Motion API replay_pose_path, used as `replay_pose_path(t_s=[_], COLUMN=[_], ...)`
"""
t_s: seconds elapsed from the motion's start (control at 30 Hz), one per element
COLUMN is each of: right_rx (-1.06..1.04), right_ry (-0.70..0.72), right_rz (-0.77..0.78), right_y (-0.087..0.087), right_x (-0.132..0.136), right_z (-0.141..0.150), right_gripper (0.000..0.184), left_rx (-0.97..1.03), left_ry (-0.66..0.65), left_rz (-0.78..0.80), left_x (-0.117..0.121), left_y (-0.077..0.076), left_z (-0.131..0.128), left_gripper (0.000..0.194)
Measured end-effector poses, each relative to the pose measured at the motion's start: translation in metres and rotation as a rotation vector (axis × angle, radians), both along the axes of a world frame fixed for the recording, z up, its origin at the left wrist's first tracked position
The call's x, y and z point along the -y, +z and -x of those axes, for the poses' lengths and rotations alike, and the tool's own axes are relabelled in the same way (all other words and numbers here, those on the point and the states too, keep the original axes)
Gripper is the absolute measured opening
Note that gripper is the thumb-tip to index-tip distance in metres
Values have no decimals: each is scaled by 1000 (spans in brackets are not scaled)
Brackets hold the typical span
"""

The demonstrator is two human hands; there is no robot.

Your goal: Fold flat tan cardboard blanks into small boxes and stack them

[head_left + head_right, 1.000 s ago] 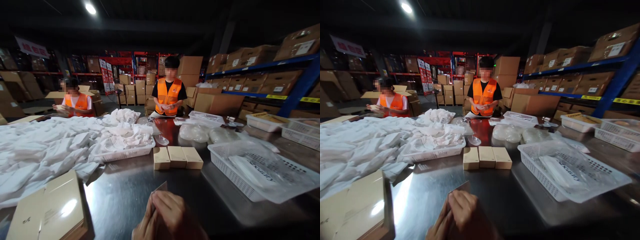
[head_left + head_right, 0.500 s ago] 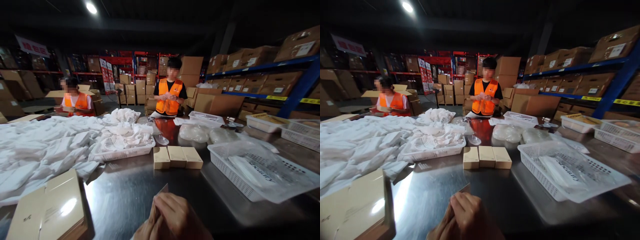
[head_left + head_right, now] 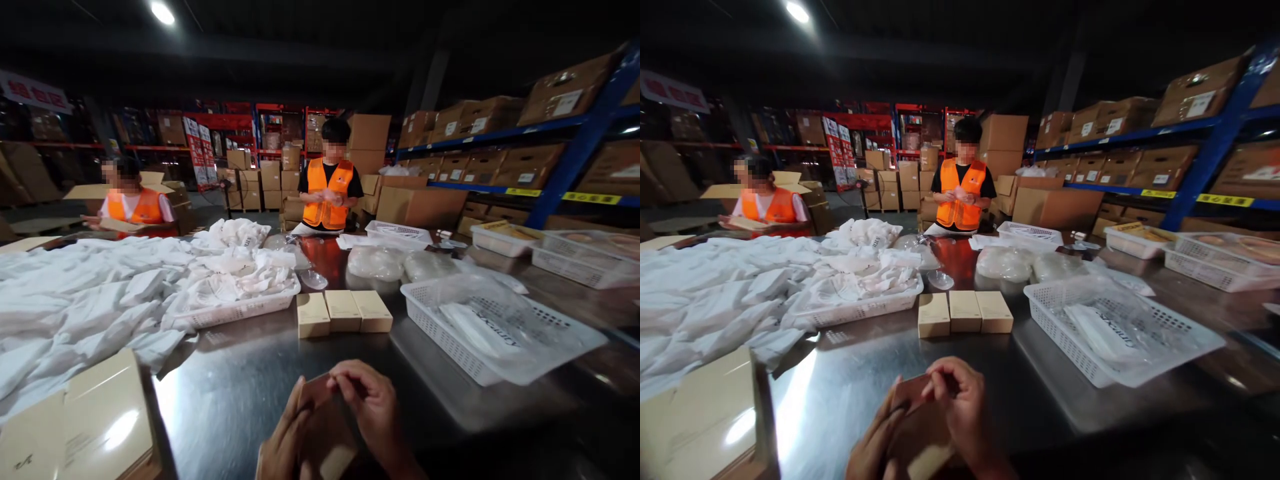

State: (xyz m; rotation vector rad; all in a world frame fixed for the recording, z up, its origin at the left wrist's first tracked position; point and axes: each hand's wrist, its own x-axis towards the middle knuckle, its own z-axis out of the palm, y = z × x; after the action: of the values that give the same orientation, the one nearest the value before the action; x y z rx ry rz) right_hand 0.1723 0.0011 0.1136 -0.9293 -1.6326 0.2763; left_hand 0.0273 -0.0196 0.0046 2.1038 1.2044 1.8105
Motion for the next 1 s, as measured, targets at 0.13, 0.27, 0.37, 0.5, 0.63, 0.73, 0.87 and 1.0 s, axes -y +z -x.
replay_pose_path(t_s=[0.13, 0.27, 0.37, 0.5, 0.63, 0.73, 0.87, 1.0], right_rx=[223, 350, 367, 350, 385, 363, 277, -131], right_ry=[64, -75, -187, -207, -242, -237, -155, -7], right_rz=[-212, -352, -402, -398, -390, -367, -266, 100], right_y=[-2, -9, -10, -3, 1, 0, -3, -14], right_x=[9, 16, 16, 15, 15, 15, 12, 1], right_z=[-3, 4, 8, 11, 12, 12, 13, -6], right_gripper=[26, 27, 28, 32, 33, 33, 32, 30], left_rx=[-19, -96, -189, -382, -466, -465, -399, -144], left_ry=[-69, -126, -143, -104, -21, 23, -7, -42], left_rz=[31, 93, 81, 31, -38, -81, -87, -50], left_x=[-4, 0, 1, 0, 0, 1, 2, 2], left_y=[1, -8, -10, -1, 10, 13, 10, 4], left_z=[-6, -6, -2, 2, -1, -2, -2, -7], left_gripper=[49, 52, 56, 65, 72, 69, 61, 42])
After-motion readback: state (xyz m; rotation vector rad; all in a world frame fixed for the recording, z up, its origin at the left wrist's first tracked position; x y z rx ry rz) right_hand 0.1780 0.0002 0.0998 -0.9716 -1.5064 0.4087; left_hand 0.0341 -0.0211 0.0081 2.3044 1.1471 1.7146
